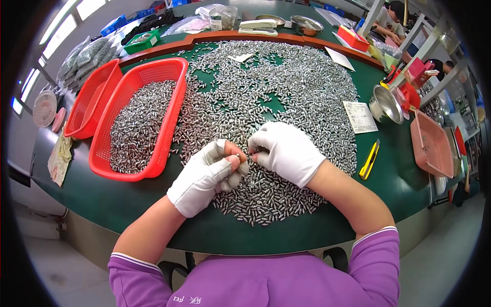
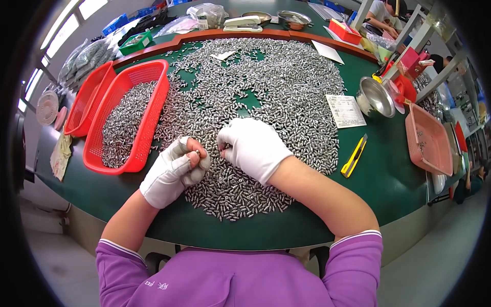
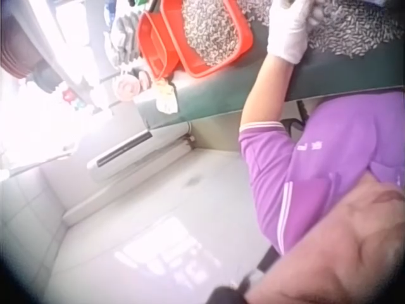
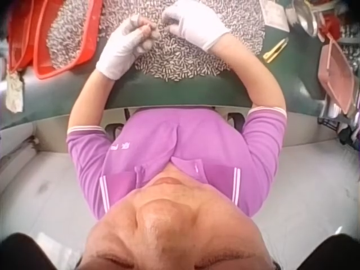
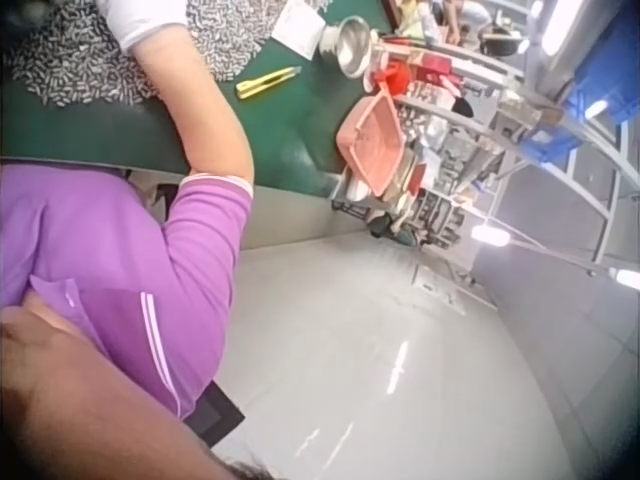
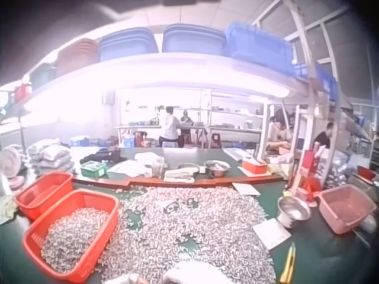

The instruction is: Manually inspecting and sorting small metal industrial components into bins at a workbench.

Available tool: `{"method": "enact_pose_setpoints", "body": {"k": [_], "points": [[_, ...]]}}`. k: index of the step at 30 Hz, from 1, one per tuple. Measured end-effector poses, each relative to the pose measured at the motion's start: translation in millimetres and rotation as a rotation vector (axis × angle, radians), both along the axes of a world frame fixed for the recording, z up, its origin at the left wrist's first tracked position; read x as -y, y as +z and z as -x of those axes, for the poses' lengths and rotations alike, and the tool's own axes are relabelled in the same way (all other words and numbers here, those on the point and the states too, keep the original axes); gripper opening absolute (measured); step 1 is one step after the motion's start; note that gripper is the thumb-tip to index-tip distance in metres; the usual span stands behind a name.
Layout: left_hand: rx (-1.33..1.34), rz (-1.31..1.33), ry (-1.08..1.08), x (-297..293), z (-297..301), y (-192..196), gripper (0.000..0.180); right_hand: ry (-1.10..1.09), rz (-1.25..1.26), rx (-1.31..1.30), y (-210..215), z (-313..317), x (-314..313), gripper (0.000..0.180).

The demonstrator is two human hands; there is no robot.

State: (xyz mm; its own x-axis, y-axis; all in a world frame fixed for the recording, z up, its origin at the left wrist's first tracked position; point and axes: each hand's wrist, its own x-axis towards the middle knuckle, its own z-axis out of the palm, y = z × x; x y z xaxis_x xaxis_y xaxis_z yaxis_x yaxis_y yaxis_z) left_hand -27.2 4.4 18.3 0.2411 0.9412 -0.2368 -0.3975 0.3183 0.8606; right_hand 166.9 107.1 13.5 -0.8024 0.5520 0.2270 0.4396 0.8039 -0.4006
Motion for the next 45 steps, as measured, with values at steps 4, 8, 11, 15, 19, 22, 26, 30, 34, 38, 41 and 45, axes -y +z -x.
{"method": "enact_pose_setpoints", "body": {"k": [4,8,11,15,19,22,26,30,34,38,41,45], "points": [[-0.055,0.003,0.009,0.6,0.9,0.5,0.018,0.007,-0.078,-0.001,-1.4,3.3,2.8,0.012],[-0.032,-0.023,-0.019,0.1,2.3,0.0,0.021,-0.018,-0.007,-0.146,13.4,3.1,2.7,0.009],[0.029,0.007,-0.031,-0.7,2.2,-0.8,0.027,0.009,0.084,-0.285,27.3,3.7,6.9,0.010],[0.128,0.001,-0.100,-1.8,3.3,-4.8,0.035,0.109,0.085,-0.361,31.2,4.5,9.7,0.010],[0.122,0.055,-0.091,-2.1,2.2,-3.2,0.032,0.204,0.116,-0.389,23.4,7.5,10.2,0.011],[0.049,0.080,-0.056,0.5,-2.1,2.2,0.030,0.215,0.196,-0.465,19.6,8.1,11.5,0.012],[-0.005,0.056,-0.048,-0.3,-1.3,-0.4,0.026,0.260,0.387,-0.486,15.7,8.1,10.2,0.014],[-0.021,0.062,-0.029,-0.5,-1.2,0.3,0.020,0.015,0.136,-0.346,12.1,0.2,2.4,0.019],[0.000,0.029,0.021,0.3,-2.2,-2.8,0.019,-0.004,-0.073,-0.001,0.5,-1.8,2.4,0.019],[-0.010,0.032,-0.002,0.4,0.2,-1.2,0.017,-0.029,-0.090,0.048,0.3,0.7,4.0,0.013],[0.045,0.020,-0.037,0.1,1.5,-1.8,0.017,-0.029,-0.097,-0.025,7.2,-1.1,0.7,0.011],[0.099,0.042,-0.078,-0.6,3.2,-2.5,0.019,-0.032,0.024,-0.169,30.8,-2.6,5.1,0.011]]}}
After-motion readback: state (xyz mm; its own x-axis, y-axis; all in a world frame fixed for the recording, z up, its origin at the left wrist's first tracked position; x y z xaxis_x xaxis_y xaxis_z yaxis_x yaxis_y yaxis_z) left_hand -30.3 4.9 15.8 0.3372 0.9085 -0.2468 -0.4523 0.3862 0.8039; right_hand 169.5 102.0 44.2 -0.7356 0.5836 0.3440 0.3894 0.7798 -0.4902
